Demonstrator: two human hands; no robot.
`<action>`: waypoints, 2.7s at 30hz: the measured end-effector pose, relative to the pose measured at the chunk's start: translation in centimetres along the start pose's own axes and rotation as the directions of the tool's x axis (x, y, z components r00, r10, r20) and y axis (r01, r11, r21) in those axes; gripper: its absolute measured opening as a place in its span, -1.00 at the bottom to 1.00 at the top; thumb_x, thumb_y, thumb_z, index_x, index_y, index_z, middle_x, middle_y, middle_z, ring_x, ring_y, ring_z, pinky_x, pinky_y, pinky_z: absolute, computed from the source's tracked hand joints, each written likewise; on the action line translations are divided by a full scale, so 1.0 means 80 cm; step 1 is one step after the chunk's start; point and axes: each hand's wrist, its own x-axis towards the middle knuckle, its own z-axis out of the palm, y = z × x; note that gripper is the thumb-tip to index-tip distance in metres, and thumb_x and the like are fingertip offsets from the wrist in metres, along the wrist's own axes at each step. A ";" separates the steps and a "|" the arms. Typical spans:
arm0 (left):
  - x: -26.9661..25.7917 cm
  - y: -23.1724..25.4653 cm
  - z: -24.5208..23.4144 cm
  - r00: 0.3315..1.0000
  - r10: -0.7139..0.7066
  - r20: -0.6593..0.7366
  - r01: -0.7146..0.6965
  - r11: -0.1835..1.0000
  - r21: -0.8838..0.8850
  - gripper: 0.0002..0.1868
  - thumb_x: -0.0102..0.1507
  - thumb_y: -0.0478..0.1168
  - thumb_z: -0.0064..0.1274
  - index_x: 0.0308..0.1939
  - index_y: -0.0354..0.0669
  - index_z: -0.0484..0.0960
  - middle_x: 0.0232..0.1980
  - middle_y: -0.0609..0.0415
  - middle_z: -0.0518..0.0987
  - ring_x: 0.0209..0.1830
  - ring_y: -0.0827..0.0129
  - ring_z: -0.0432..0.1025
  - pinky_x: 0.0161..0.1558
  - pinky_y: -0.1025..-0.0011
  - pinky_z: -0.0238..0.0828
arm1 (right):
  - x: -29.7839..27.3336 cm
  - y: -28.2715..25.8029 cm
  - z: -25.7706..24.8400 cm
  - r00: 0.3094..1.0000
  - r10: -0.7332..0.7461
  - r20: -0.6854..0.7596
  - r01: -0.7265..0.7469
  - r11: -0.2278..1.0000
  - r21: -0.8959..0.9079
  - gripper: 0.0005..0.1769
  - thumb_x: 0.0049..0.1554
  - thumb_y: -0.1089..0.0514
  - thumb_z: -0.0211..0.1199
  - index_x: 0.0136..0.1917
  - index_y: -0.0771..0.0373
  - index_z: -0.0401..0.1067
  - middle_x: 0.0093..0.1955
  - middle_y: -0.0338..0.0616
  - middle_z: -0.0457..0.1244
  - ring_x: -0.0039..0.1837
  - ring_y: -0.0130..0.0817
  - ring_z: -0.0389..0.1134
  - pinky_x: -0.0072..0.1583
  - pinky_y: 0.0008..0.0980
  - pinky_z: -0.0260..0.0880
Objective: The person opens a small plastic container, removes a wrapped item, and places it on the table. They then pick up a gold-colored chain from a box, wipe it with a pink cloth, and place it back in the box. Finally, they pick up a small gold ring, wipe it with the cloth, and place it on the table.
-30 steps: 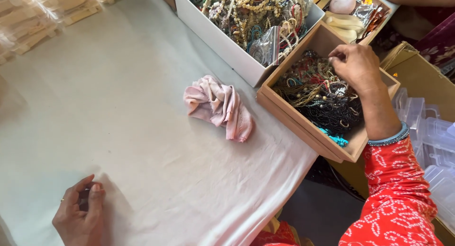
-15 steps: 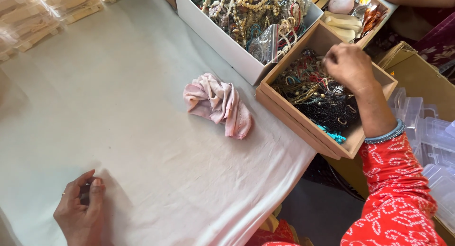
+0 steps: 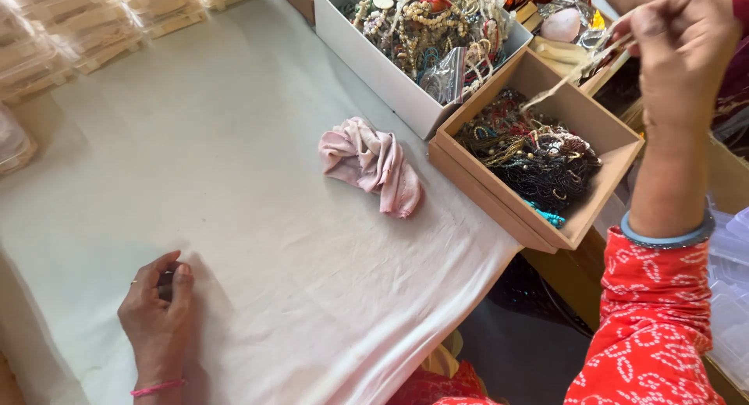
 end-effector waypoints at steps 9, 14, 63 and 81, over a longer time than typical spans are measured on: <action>0.002 -0.011 0.007 0.995 0.082 -0.052 -0.080 0.996 0.035 -0.77 0.38 -0.26 0.14 0.10 -0.20 0.68 -0.11 -0.01 0.65 -0.29 0.36 0.53 -0.22 0.44 0.47 | -0.052 -0.135 0.051 0.965 -0.185 0.187 0.173 0.982 0.079 -0.80 0.50 0.25 0.17 0.02 0.39 0.33 -0.10 -0.09 0.27 -0.08 -0.47 0.31 0.09 -0.59 0.34; 0.005 -0.019 0.011 0.982 0.168 -0.081 -0.163 0.985 0.065 -0.80 0.36 -0.24 0.15 0.04 -0.21 0.68 -0.07 -0.06 0.67 -0.22 0.24 0.59 -0.16 0.33 0.53 | -0.119 -0.223 0.152 0.929 -0.163 0.333 0.139 0.986 0.094 -0.82 0.34 0.29 0.36 0.05 0.47 0.42 -0.08 -0.09 0.36 -0.03 -0.54 0.40 0.09 -0.60 0.41; -0.011 0.018 0.027 0.938 0.340 0.060 -0.345 0.912 0.224 -0.89 0.17 -0.27 0.21 -0.31 -0.20 0.59 0.07 0.07 0.56 0.18 0.22 0.41 0.22 0.19 0.27 | -0.186 -0.028 0.420 0.728 -0.201 0.655 0.559 0.726 -0.399 -0.67 0.15 0.21 0.38 0.20 0.13 0.54 0.35 -0.19 0.34 0.24 -0.07 0.35 0.11 -0.11 0.48; -0.010 0.030 0.018 0.938 0.322 0.125 -0.342 0.917 0.206 -0.86 0.11 -0.26 0.19 -0.44 -0.20 0.54 0.10 0.08 0.57 0.19 0.22 0.42 0.22 0.22 0.29 | -0.137 0.023 0.398 0.786 -0.152 0.599 0.483 0.756 -0.442 -0.76 0.23 -0.01 0.35 0.06 0.16 0.59 0.16 -0.09 0.38 0.35 -0.08 0.30 0.29 -0.02 0.31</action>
